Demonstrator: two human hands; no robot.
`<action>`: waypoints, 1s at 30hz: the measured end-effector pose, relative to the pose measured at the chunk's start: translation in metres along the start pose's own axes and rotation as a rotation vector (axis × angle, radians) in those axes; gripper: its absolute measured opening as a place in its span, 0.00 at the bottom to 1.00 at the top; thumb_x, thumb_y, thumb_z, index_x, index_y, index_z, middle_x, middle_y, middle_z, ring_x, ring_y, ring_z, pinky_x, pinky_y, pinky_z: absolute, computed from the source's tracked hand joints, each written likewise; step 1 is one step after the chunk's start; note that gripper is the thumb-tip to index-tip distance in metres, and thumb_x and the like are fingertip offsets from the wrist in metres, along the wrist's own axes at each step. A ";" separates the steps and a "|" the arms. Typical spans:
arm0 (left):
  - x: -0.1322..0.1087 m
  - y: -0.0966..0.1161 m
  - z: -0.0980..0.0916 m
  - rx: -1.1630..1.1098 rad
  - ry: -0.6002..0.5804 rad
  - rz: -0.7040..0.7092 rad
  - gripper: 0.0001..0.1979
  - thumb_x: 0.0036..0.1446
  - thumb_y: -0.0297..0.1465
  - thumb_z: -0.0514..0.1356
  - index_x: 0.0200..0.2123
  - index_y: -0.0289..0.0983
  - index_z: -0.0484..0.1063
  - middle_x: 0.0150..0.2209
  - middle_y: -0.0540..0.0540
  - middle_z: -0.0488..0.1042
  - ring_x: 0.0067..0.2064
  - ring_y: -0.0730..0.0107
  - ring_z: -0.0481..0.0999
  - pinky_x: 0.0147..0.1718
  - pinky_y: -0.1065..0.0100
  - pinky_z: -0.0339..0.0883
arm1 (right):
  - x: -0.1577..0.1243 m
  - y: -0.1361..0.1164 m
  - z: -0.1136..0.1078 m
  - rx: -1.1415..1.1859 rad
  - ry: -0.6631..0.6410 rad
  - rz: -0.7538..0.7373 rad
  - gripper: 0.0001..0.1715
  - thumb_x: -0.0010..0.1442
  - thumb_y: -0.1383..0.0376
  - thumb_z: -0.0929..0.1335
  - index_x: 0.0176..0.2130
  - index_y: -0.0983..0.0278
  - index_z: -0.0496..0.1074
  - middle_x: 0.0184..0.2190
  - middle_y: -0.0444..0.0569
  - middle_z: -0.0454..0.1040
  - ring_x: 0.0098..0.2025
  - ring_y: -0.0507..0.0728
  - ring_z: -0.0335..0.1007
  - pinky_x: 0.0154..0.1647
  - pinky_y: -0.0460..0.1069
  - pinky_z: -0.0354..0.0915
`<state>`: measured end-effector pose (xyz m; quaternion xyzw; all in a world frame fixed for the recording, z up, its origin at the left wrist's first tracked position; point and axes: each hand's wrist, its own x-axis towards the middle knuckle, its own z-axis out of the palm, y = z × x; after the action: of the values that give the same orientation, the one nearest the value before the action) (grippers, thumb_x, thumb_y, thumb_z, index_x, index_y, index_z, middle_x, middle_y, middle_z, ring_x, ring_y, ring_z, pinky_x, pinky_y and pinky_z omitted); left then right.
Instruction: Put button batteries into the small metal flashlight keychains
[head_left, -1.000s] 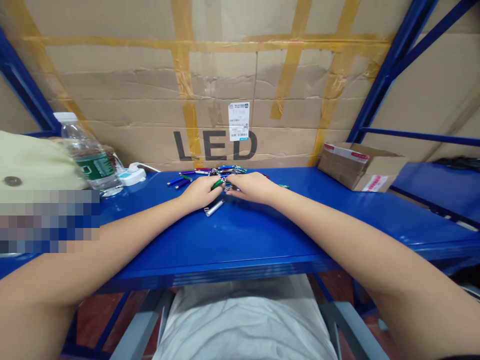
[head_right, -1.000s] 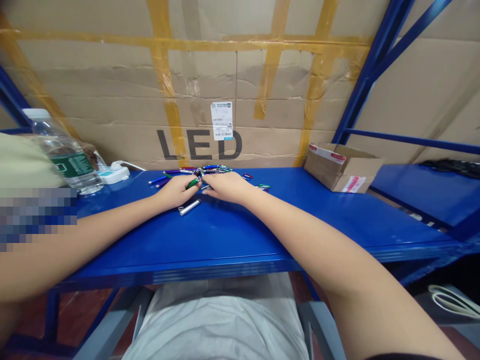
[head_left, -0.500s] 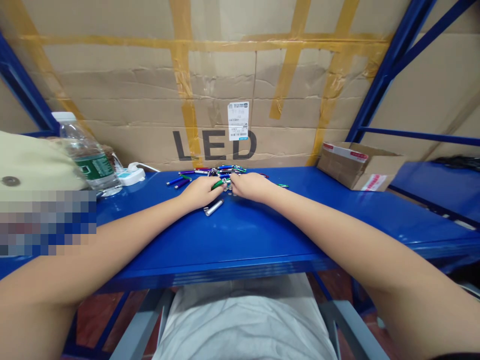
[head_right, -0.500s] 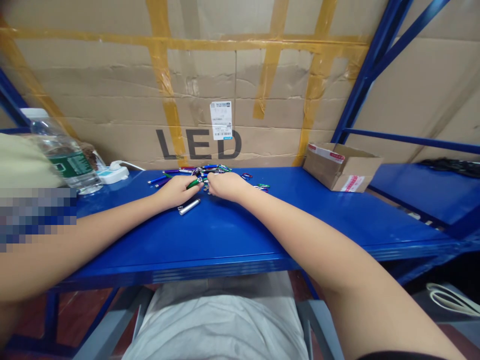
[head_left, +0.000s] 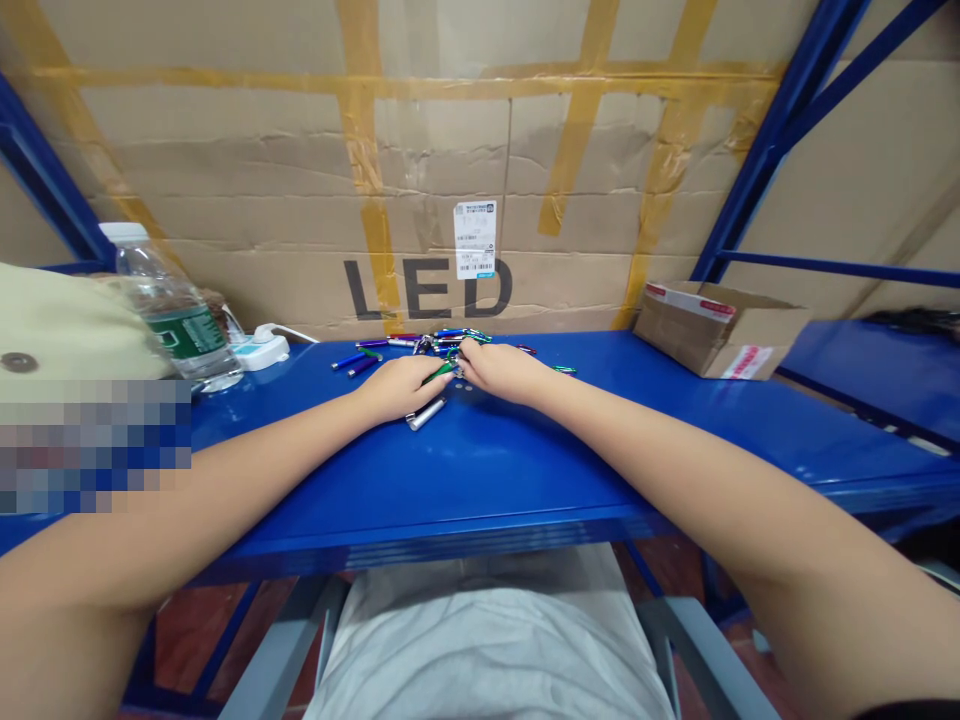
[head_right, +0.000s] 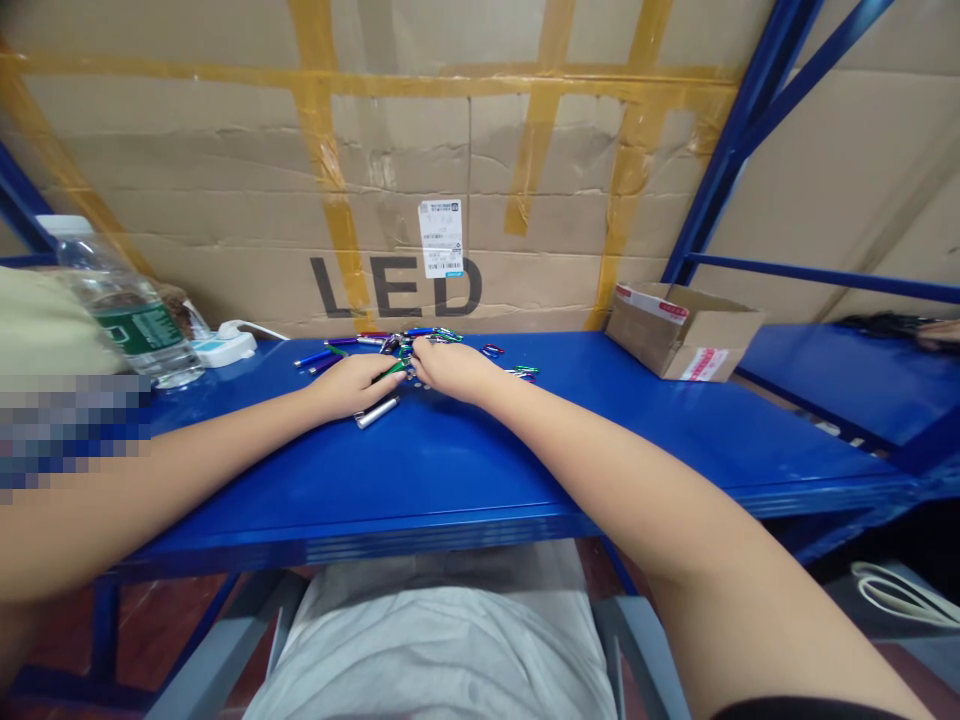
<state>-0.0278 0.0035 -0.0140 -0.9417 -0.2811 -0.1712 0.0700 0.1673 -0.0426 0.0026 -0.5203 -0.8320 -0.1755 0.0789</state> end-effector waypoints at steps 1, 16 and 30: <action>0.000 0.000 0.000 0.003 -0.001 -0.003 0.18 0.66 0.40 0.45 0.37 0.37 0.71 0.39 0.42 0.77 0.40 0.59 0.75 0.38 0.64 0.64 | 0.000 0.000 0.000 -0.008 -0.005 0.002 0.20 0.70 0.61 0.52 0.50 0.69 0.63 0.38 0.59 0.78 0.36 0.60 0.74 0.34 0.50 0.58; 0.003 0.002 -0.002 0.070 0.029 -0.108 0.19 0.66 0.41 0.45 0.38 0.36 0.71 0.39 0.41 0.77 0.40 0.56 0.75 0.37 0.63 0.65 | 0.002 0.013 0.003 0.296 -0.052 -0.176 0.16 0.69 0.61 0.56 0.40 0.66 0.67 0.41 0.57 0.75 0.39 0.58 0.70 0.41 0.51 0.62; 0.094 -0.043 -0.014 0.175 -0.031 -0.205 0.17 0.62 0.40 0.51 0.42 0.37 0.74 0.44 0.39 0.76 0.44 0.55 0.74 0.38 0.62 0.64 | 0.002 0.068 0.011 0.404 0.167 0.222 0.13 0.64 0.64 0.60 0.47 0.64 0.69 0.41 0.53 0.76 0.40 0.58 0.71 0.36 0.49 0.62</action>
<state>0.0180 0.0835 0.0341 -0.9009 -0.3906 -0.1379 0.1298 0.2279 -0.0099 0.0075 -0.5659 -0.7786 -0.0383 0.2683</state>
